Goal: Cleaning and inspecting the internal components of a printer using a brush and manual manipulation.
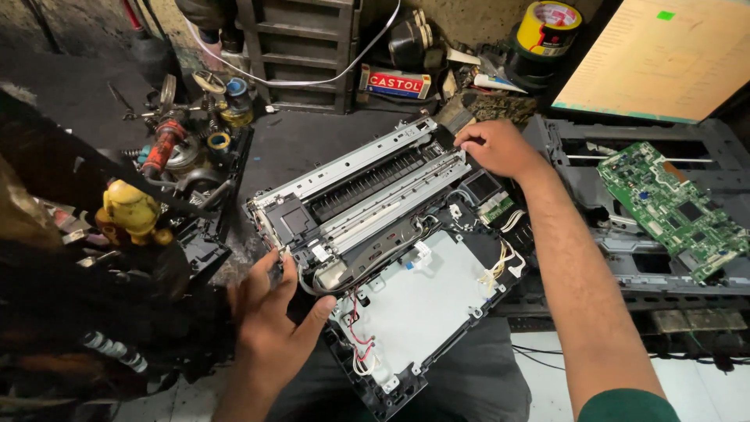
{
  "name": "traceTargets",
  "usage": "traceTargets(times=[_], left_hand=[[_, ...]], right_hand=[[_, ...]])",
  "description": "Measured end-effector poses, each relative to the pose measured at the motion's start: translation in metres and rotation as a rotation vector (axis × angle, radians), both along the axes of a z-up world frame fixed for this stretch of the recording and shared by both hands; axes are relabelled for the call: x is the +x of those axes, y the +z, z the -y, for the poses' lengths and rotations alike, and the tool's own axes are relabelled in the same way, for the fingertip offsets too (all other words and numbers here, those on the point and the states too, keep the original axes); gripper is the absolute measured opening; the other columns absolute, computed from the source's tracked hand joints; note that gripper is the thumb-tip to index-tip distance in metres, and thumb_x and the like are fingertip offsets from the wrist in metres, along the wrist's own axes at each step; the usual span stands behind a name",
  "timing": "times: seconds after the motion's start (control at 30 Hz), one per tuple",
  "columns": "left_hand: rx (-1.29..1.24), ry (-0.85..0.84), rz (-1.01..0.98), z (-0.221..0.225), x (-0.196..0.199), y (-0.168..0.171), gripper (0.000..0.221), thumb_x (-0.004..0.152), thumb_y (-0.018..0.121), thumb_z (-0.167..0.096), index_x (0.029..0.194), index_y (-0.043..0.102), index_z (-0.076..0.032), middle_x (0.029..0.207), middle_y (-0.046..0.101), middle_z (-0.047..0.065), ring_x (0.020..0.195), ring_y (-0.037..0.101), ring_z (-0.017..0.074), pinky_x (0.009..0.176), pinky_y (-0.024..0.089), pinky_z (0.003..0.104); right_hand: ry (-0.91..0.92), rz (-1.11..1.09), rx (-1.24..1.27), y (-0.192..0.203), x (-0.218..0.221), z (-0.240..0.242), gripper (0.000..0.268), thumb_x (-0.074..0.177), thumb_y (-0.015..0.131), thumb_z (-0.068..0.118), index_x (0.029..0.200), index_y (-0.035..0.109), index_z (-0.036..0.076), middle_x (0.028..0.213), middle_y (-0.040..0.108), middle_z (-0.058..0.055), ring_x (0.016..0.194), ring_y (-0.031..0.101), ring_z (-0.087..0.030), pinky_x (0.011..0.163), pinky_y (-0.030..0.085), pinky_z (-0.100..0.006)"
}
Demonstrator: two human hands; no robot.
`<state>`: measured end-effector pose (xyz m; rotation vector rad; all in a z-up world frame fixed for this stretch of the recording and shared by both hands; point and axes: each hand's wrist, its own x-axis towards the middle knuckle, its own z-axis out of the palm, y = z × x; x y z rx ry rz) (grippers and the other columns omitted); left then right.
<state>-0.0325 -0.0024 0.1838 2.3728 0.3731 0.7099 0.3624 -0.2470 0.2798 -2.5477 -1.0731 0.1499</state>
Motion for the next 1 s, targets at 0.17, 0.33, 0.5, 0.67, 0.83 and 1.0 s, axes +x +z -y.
traceTargets(times=[0.17,0.33,0.5,0.67,0.83,1.0], left_hand=[[-0.036,-0.009,-0.066,-0.002,0.000,0.007,0.068,0.082,0.074,-0.053,0.136,0.063,-0.012,0.149,0.044,0.012,0.139,0.044,0.0356,0.118,0.018,0.068],[-0.004,-0.016,-0.059,-0.002,0.001,0.001,0.066,0.083,0.073,-0.054,0.134,0.063,-0.012,0.147,0.045,0.011,0.138,0.047,0.0329,0.117,0.019,0.072],[0.002,-0.003,-0.076,-0.002,0.000,0.004,0.064,0.082,0.074,-0.052,0.133,0.065,-0.015,0.147,0.045,0.007,0.135,0.046,0.0375,0.118,0.022,0.067],[0.044,-0.032,-0.016,-0.004,0.000,0.004,0.064,0.082,0.075,-0.051,0.130,0.067,-0.010,0.145,0.045,0.009,0.131,0.051,0.0312,0.116,0.023,0.063],[0.051,-0.026,-0.022,-0.004,0.001,0.004,0.065,0.081,0.076,-0.051,0.130,0.067,-0.009,0.145,0.046,0.013,0.135,0.048,0.0352,0.116,0.023,0.068],[0.083,-0.037,0.040,-0.004,0.001,0.002,0.063,0.081,0.078,-0.048,0.129,0.066,-0.010,0.144,0.048,0.013,0.130,0.054,0.0346,0.110,0.029,0.067]], right_hand=[[-0.131,-0.115,0.064,0.012,-0.020,-0.001,0.026,0.097,0.058,0.010,0.113,0.078,0.011,0.118,0.077,-0.006,0.108,0.071,-0.020,0.097,0.053,-0.036],[-0.164,-0.141,0.096,0.002,-0.011,0.006,0.026,0.097,0.057,0.006,0.113,0.077,0.008,0.105,0.078,-0.007,0.092,0.070,-0.017,0.084,0.053,-0.031],[-0.127,-0.099,0.163,-0.009,-0.001,0.008,0.020,0.097,0.063,0.008,0.111,0.077,0.008,0.102,0.076,-0.005,0.088,0.066,-0.015,0.080,0.051,-0.030],[-0.099,-0.079,0.141,-0.012,0.002,0.008,0.015,0.097,0.061,0.007,0.102,0.075,0.008,0.093,0.073,-0.004,0.083,0.063,-0.015,0.076,0.049,-0.031],[-0.078,-0.058,0.151,-0.013,0.001,0.008,0.016,0.095,0.059,0.005,0.098,0.074,0.008,0.091,0.073,-0.003,0.080,0.062,-0.015,0.075,0.047,-0.030],[-0.082,-0.063,0.184,-0.013,-0.003,0.008,0.014,0.095,0.060,0.002,0.093,0.072,0.008,0.084,0.069,-0.003,0.074,0.057,-0.013,0.069,0.046,-0.028]])
